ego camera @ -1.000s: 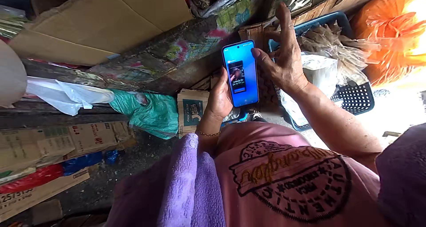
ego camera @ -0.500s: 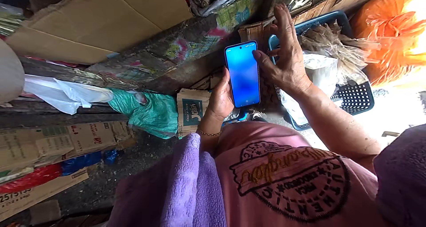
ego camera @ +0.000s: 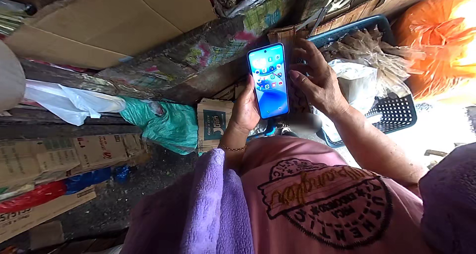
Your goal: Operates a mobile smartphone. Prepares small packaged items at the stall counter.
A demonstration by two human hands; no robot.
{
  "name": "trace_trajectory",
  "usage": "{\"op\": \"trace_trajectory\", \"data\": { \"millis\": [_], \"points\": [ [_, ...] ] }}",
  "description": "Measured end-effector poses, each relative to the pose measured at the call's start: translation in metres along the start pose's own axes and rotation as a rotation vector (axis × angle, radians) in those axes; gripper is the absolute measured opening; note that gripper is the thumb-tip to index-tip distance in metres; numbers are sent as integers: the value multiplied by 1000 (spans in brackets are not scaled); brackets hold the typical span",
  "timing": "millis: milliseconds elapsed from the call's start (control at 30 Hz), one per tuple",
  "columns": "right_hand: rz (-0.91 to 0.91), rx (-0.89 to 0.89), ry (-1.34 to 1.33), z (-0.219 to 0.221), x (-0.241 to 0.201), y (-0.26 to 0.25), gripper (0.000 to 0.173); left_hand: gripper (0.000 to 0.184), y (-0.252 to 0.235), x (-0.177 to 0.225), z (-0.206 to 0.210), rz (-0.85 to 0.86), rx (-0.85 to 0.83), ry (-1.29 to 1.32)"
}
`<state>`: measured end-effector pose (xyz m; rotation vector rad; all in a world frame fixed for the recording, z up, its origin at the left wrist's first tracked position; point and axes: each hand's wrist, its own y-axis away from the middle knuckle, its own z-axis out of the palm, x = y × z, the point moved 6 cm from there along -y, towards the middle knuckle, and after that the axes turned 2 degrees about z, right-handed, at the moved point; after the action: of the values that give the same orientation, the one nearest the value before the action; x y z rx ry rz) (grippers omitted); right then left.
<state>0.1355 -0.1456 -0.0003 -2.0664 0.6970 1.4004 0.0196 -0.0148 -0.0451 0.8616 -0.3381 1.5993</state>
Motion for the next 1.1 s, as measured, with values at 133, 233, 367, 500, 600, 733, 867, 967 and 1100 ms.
{"op": "trace_trajectory", "data": {
  "millis": [133, 233, 367, 500, 600, 733, 867, 967, 1100],
  "points": [
    [55, -12, -32, 12, 7, 3, 64, 57, 13, 7, 1, 52, -30, -166],
    [67, 12, -50, 23, 11, -4, 70, 58, 3, 6, 3, 43, -23, -143],
    [107, 52, -28, 27, 18, -15, 79, 56, -15, 7, 6, 26, 21, -55],
    [99, 52, -48, 25, 18, -18, 75, 55, -18, 10, 5, 36, 41, -112],
    [93, 34, -15, 18, 16, -26, 54, 52, -39, 17, 3, 76, 44, -70],
    [97, 13, 236, 0, 1, -71, 37, 53, -73, 48, 8, 177, 36, -260],
    [140, -13, 182, -19, -17, -135, 33, 58, -125, 100, 11, 362, 15, -588],
    [210, -8, 84, -27, -29, -173, 34, 58, -161, 135, 20, 415, 42, -697],
    [203, 62, 47, -32, -36, -217, 35, 58, -199, 163, 30, 524, 87, -664]
  ]
}}
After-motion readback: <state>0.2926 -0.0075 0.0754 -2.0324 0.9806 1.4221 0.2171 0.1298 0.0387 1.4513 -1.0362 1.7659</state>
